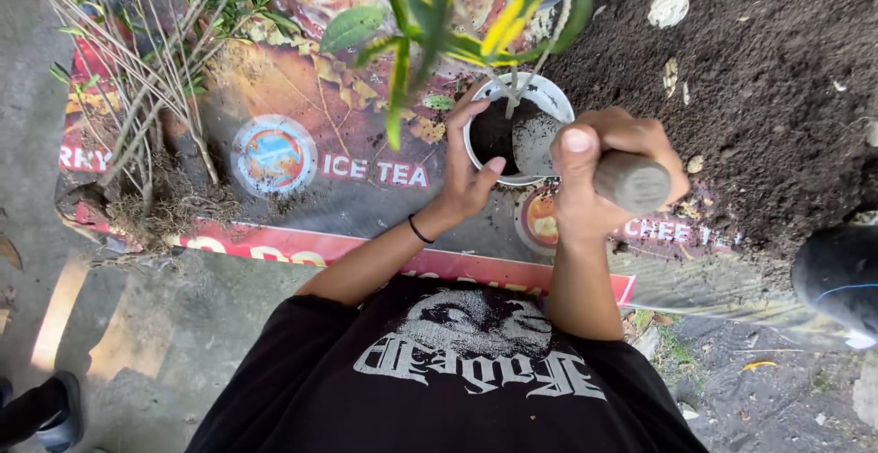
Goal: The person holds a small plant upright in a white pot and uses a hand trowel to scoop soil from a pile on the table into the pot around the plant. They then press and firm the soil with a stone, adding more soil with the trowel and pressing again.
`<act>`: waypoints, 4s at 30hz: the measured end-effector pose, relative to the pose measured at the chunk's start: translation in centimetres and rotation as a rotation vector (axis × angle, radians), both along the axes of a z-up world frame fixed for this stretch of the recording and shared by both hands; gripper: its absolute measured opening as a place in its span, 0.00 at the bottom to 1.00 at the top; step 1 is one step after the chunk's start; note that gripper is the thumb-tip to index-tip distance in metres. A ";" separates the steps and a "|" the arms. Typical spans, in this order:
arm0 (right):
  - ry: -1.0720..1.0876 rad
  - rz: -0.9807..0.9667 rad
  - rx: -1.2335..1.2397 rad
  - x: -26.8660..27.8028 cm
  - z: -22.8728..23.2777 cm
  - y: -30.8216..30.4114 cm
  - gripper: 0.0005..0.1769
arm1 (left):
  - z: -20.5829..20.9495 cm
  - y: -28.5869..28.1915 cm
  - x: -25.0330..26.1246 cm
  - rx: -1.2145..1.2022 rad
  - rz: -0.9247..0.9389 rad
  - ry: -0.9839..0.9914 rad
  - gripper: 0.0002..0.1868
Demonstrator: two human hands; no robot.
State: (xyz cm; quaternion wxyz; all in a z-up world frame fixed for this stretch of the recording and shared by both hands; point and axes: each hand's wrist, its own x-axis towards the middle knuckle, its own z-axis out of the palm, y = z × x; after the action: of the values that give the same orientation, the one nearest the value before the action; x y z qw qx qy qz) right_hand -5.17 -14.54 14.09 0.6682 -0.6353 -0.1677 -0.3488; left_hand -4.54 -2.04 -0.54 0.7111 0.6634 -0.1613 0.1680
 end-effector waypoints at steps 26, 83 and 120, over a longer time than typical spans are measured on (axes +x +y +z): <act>-0.295 -0.077 0.079 -0.7 0.4 -3.4 0.07 | -19.4 1.6 7.2 -0.243 -0.574 0.403 0.29; 0.045 0.202 0.188 -1.7 2.2 -0.5 0.11 | 0.9 3.2 5.5 -0.120 -0.357 0.263 0.19; 0.159 0.552 0.200 0.5 2.6 -3.2 0.14 | 3.2 1.9 2.5 -0.098 -0.249 0.114 0.31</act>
State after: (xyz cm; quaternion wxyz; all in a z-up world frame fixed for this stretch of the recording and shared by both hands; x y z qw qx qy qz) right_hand -4.71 -17.79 16.71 0.8080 -0.5221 -0.2462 -0.1180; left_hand -2.00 -0.14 2.67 0.7661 0.6111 -0.1931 0.0482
